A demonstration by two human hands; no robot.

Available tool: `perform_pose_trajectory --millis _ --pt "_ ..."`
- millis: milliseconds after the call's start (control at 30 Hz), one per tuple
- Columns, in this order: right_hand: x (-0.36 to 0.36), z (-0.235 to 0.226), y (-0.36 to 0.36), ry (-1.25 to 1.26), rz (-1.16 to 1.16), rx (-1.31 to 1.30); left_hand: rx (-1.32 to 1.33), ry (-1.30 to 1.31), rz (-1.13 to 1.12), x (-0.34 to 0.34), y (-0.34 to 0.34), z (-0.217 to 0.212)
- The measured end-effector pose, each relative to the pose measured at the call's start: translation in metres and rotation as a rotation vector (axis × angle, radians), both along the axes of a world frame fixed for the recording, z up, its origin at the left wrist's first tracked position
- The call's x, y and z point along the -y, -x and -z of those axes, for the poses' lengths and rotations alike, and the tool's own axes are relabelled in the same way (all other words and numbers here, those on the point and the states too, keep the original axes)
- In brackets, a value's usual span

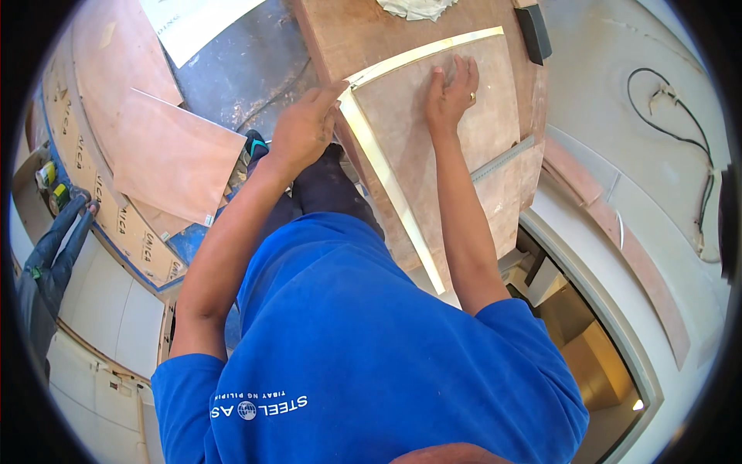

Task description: The person applies adhesive strips to the edges of a wooden panel, pressing them down by hand and trimming the excess with a small cutter.

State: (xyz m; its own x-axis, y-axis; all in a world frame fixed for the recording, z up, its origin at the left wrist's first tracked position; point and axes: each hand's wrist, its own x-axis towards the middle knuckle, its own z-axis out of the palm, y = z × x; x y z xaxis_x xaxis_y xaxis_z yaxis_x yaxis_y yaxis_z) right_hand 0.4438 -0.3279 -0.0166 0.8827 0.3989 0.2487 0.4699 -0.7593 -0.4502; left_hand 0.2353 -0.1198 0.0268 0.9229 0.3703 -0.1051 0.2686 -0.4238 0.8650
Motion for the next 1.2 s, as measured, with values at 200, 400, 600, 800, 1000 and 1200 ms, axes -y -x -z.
perform_pose_trajectory --millis 200,400,600,800,1000,1200 --pt "-0.023 -0.017 -0.005 -0.037 -0.256 -0.039 -0.344 0.226 -0.254 -0.009 0.007 0.011" --pt "0.001 -0.019 -0.034 0.012 -0.097 0.002 0.015 0.458 -0.512 0.011 -0.006 0.068" --pt "0.002 -0.03 -0.023 -0.135 -0.087 -0.173 -0.068 0.475 -0.503 0.02 -0.022 0.057" --pt "-0.017 -0.011 0.021 0.019 -0.281 -0.1 -0.045 0.595 -0.52 0.019 -0.019 0.077" --pt "-0.031 0.005 0.052 0.132 -0.221 0.013 0.004 0.582 -0.467 0.018 -0.019 0.069" --pt "-0.042 -0.002 0.082 0.195 -0.223 -0.027 -0.081 0.617 -0.44 0.008 0.012 0.062"
